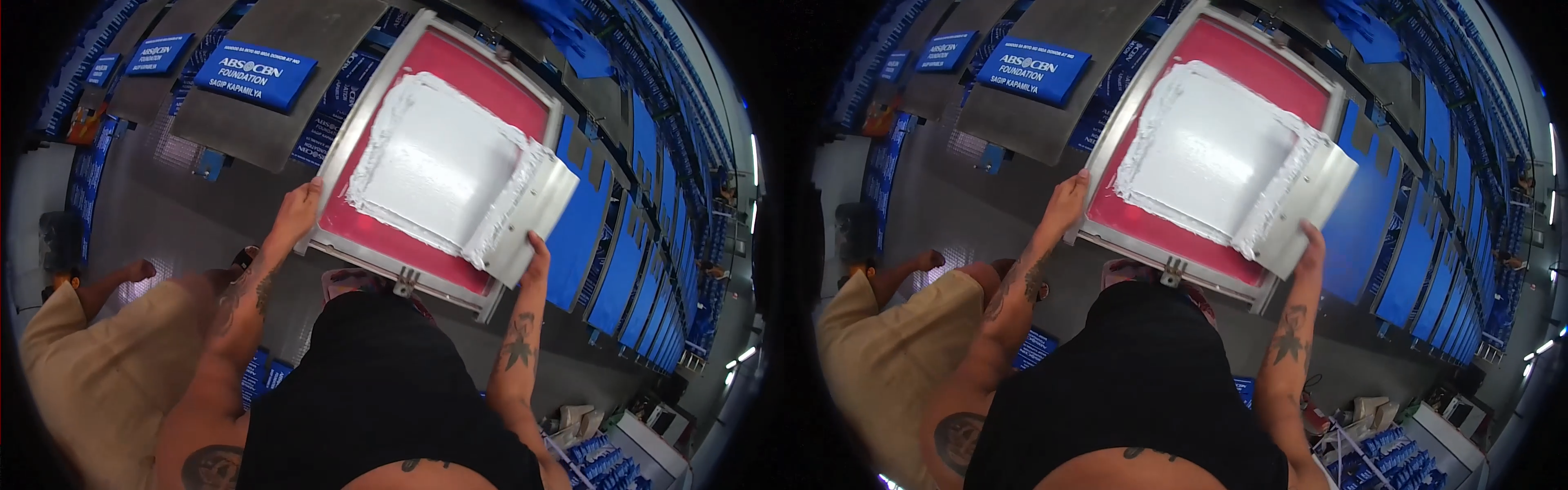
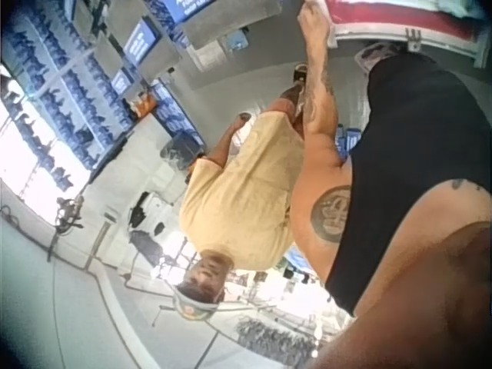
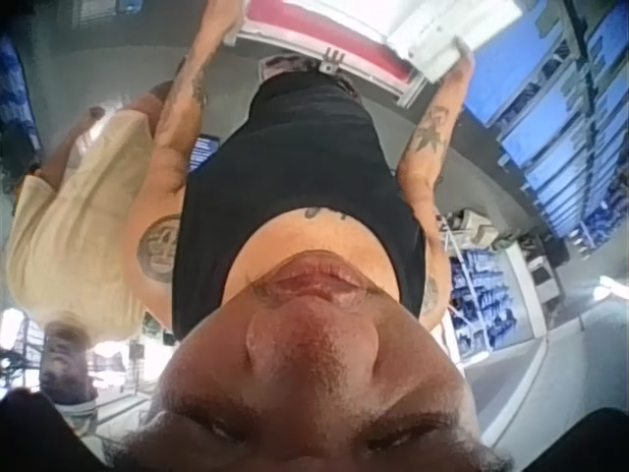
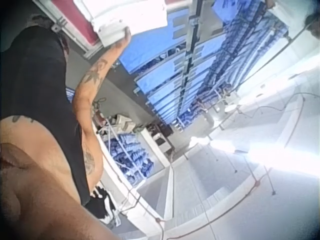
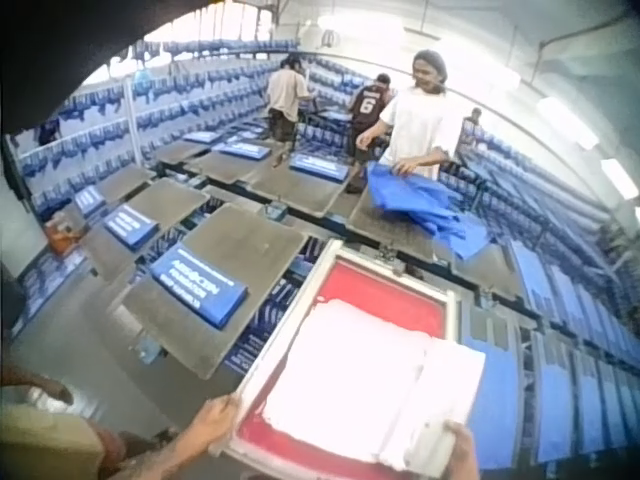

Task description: Screen printing logos onto fabric bags using a manual press.

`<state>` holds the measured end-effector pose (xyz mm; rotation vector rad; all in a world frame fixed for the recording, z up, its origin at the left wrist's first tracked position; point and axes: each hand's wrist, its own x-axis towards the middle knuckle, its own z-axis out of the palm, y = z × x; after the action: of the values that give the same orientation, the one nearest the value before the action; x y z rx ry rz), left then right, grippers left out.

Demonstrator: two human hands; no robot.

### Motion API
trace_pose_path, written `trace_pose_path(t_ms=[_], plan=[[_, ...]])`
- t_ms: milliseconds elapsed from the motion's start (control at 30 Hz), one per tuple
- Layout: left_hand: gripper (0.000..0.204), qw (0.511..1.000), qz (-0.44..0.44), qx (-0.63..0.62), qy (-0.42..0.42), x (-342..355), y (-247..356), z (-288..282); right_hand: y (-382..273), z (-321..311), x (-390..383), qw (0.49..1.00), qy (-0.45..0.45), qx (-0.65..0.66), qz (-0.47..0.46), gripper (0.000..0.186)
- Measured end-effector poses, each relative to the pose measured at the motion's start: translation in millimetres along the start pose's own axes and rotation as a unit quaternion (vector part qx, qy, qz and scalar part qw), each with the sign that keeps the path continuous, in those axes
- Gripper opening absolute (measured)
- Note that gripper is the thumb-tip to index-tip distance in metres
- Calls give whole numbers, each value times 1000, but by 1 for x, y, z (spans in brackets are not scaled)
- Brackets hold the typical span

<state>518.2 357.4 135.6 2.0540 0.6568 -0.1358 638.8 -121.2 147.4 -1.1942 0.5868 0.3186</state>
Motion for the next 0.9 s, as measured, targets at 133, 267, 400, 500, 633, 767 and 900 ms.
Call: trace_pose_path(t_ms=[133,267,400,500,633,767,900], plan=[[58,989,77,-106,-67,-15,31,50,-50,-76,-83,999,33,31,-21,44],[59,954,145,-195,-173,-43,82,129,-96,-146,-213,983,152,52,-85,55],[51,915,165,-201,-307,-83,133,181,-105,-178,-354,959,241,28,-150,67],[46,880,180,-204,-388,-101,159,201,-88,-180,-432,909,376,63,-170,63],[50,834,193,-197,-478,-109,178,219,-58,-175,-476,862,466,82,-183,63],[52,832,209,-170,-484,-111,196,234,-46,-184,-476,840,497,101,-194,62],[53,840,226,-157,-467,-113,206,242,-51,-220,-459,873,436,105,-192,60]])
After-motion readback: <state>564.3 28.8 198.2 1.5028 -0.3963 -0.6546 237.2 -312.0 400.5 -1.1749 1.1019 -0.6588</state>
